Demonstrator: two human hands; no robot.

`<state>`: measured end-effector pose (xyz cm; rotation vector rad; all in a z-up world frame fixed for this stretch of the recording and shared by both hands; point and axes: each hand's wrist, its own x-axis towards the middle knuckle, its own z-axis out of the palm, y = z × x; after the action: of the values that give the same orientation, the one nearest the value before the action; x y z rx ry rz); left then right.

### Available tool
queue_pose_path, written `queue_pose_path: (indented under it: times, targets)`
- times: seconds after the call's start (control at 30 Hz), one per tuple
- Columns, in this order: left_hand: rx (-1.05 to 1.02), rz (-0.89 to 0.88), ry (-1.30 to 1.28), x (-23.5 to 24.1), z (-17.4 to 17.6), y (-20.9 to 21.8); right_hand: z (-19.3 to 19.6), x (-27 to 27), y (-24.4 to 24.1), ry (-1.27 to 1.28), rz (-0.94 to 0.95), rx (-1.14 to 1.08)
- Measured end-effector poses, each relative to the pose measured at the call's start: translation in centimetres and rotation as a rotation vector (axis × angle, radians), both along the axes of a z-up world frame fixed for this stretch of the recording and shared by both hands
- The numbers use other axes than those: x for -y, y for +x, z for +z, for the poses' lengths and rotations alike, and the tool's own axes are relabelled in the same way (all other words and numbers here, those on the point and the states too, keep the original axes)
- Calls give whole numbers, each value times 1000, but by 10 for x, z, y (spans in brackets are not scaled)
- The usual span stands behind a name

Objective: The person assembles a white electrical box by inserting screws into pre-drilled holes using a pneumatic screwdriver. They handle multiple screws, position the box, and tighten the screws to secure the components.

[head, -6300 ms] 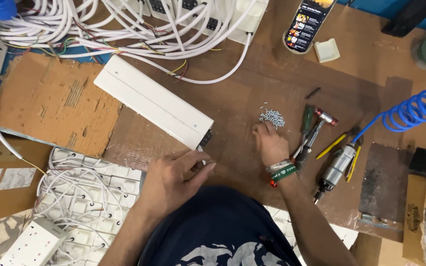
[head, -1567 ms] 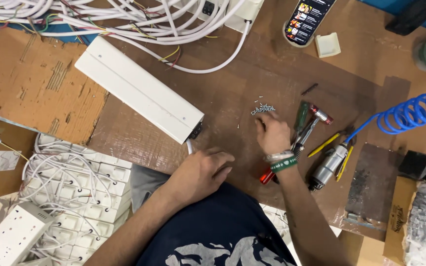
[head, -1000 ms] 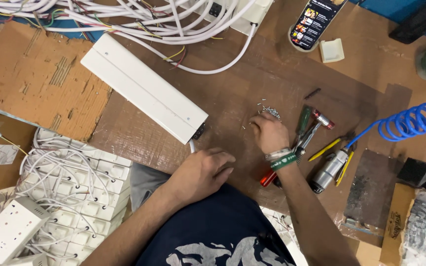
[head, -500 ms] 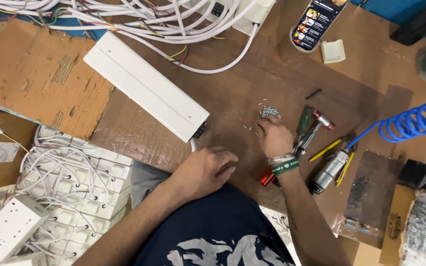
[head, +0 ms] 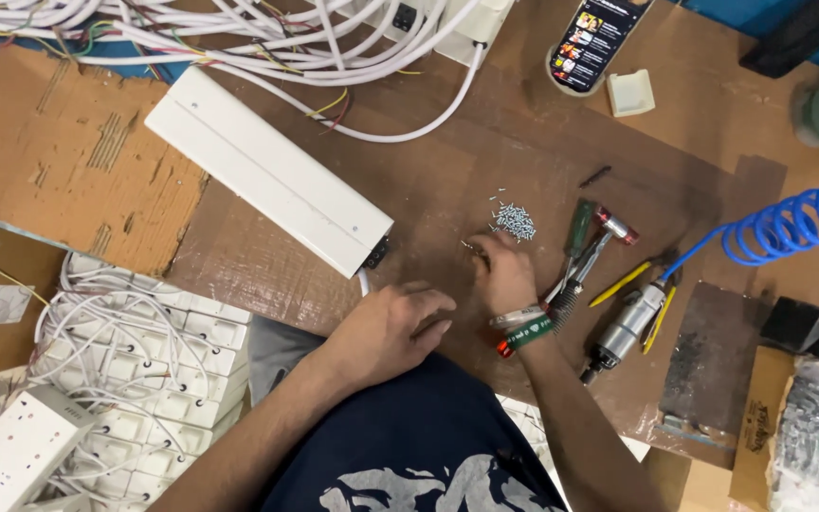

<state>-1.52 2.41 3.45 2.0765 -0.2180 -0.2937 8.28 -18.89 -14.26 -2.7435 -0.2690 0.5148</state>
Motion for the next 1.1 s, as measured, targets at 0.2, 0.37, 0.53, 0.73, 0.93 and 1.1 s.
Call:
queue_pose_path:
  times: [0.2, 0.37, 0.53, 0.73, 0.93, 1.1]
  targets:
    - [116, 81, -112, -23, 27, 5, -6, -9, 2, 127, 19, 57]
    - [176, 270, -223, -46, 39, 16, -23, -11, 9, 150, 206, 172]
    - [209, 423, -287, -59, 55, 12, -40, -3, 4, 77, 226, 218]
    - [182, 489, -294, -62, 39, 6, -33, -8, 2, -11, 199, 146]
    - [234, 420, -300, -50, 42, 11, 0, -16, -14, -134, 143, 59]
    - [229, 465, -286, -49, 34, -2, 27, -10, -46, 140, -158, -41]
